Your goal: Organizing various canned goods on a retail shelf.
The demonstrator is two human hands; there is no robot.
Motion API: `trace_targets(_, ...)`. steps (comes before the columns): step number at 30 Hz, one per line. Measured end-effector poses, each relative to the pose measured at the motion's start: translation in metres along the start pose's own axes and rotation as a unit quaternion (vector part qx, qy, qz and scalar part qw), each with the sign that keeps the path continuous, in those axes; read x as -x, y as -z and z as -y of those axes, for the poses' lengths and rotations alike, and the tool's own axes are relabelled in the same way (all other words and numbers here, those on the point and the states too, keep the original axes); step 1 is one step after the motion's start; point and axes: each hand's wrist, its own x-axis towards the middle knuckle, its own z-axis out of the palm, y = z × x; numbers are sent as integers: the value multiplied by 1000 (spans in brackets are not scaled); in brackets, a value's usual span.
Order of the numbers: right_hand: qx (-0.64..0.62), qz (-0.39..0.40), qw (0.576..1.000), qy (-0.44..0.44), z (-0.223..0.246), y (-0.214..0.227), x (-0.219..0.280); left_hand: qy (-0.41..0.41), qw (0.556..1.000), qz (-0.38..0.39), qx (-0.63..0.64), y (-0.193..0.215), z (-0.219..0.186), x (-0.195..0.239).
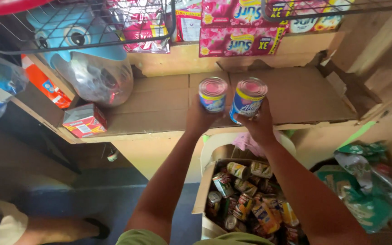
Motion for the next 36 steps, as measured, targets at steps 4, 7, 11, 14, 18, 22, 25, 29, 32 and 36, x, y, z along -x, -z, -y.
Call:
trace_targets(4,-55,-44,997,14,1,16,14,-19,998,-57,3,-29,-10,22)
trace_targets(7,-61,-66,996,24,29,36,32,-8,999,-52,-14,-48,-25,47)
trace_targets(11,-64,-61,995,43,76,67,47,-91,992,-45,80,-56,-75,69)
trace_targets(14,-90,-54,991,88,113,96,54,-124,987,-33,92,-44,-145,87)
trace_targets(18,14,-101,959,266,263,82,47,-313,942,-112,-33,-36,-217,93)
trace_targets(22,-61,-22,979,191,247,169,19,-374,921,-104,-11,-26,-295,85)
trace_targets(25,-23,-14,975,219,300,185,-13,-402,911,-96,-6,-18,-355,67)
trace_targets(29,68,-10,966,247,394,183,-57,-418,905,-74,32,-15,-424,17)
trace_targets(32,58,22,964,258,439,179,-94,-427,899,-87,27,-16,-462,-32)
trace_targets(36,82,74,957,268,452,195,-163,-433,895,-80,77,-25,-486,-99)
